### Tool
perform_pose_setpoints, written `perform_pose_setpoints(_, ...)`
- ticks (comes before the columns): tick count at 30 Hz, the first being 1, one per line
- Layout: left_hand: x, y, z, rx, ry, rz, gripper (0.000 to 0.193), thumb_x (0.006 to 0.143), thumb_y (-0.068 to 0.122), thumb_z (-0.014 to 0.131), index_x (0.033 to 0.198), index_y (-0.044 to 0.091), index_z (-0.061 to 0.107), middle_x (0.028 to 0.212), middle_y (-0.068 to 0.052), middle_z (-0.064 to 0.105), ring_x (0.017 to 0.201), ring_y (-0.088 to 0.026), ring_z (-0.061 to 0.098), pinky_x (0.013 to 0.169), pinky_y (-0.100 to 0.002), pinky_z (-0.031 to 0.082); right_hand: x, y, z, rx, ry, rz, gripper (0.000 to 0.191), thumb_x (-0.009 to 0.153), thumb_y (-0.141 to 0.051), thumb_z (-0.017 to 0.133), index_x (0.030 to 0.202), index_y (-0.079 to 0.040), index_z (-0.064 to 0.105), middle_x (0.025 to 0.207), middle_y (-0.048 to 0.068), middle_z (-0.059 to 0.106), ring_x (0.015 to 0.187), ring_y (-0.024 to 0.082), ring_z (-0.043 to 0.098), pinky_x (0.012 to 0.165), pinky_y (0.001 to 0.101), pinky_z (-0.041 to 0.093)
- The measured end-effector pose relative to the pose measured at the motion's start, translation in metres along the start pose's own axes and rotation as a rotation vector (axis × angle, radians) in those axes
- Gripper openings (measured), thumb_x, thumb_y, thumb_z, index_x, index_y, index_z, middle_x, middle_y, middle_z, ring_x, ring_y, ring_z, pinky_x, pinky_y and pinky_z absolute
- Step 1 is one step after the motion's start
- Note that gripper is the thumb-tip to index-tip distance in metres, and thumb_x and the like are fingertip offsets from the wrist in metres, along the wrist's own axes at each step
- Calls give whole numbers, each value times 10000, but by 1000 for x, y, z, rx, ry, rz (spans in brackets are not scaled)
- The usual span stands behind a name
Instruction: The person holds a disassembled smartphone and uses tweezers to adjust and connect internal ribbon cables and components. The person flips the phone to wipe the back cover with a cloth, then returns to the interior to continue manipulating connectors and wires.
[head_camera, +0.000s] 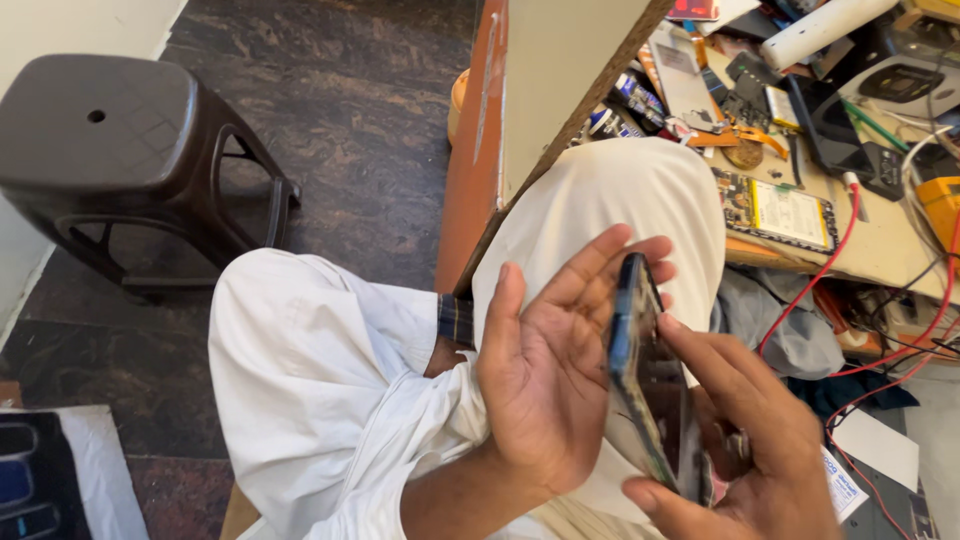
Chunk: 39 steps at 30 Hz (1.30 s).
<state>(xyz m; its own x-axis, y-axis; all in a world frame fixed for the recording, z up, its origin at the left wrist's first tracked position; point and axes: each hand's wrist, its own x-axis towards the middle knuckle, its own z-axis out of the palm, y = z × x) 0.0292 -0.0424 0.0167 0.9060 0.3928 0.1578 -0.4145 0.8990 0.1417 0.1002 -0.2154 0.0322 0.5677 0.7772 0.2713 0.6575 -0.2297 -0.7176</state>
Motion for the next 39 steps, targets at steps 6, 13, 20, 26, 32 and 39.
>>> perform_pose_setpoints(6,3,1,-4,-179,-5,-63,785,1087,579,305,1506,-74,421,1479,-259,523,1374,-313,544,1238,-441,384,31,-51,-22,-399,87,-198,944,576,-479,906,1366,-83,575,1254,134,639,1034,200,726,823,295,598)
perform_pose_setpoints(13,4,-1,-9,-220,40,-141,769,1098,581,335,1513,-53,469,1444,-225,547,1335,-314,520,1212,-450,378,44,-57,-19,-576,15,-167,859,506,-426,930,1284,-153,686,1158,137,675,855,232,731,700,323,589)
perform_pose_setpoints(20,5,-5,-13,-220,59,-76,776,1087,600,337,1463,-55,513,1385,-225,615,1299,-318,577,1186,-454,422,43,-53,-12,-716,37,-186,784,558,-498,891,1270,-231,703,1137,64,680,712,192,681,576,318,537)
perform_pose_setpoints(26,4,-11,-29,-224,-21,44,784,1134,624,344,1388,-89,548,1265,-250,657,1261,-360,623,1158,-491,466,17,-14,2,-840,3,-138,921,542,-557,905,1363,-215,665,1209,92,672,665,197,685,563,334,540)
perform_pose_setpoints(32,-1,-5,-45,-233,-42,-36,788,1162,603,343,1353,-129,565,1192,-253,690,1191,-387,664,1120,-508,511,-15,-14,-4,-352,78,197,854,644,-344,906,1367,-96,524,1184,39,679,551,87,566,518,251,476)
perform_pose_setpoints(39,-10,3,-49,-210,-52,-67,780,1187,581,342,1356,-148,561,1194,-258,689,1170,-380,667,1069,-476,536,-40,-16,-19,-168,-174,294,190,825,-99,826,998,-80,747,988,17,766,809,89,731,664,227,566)
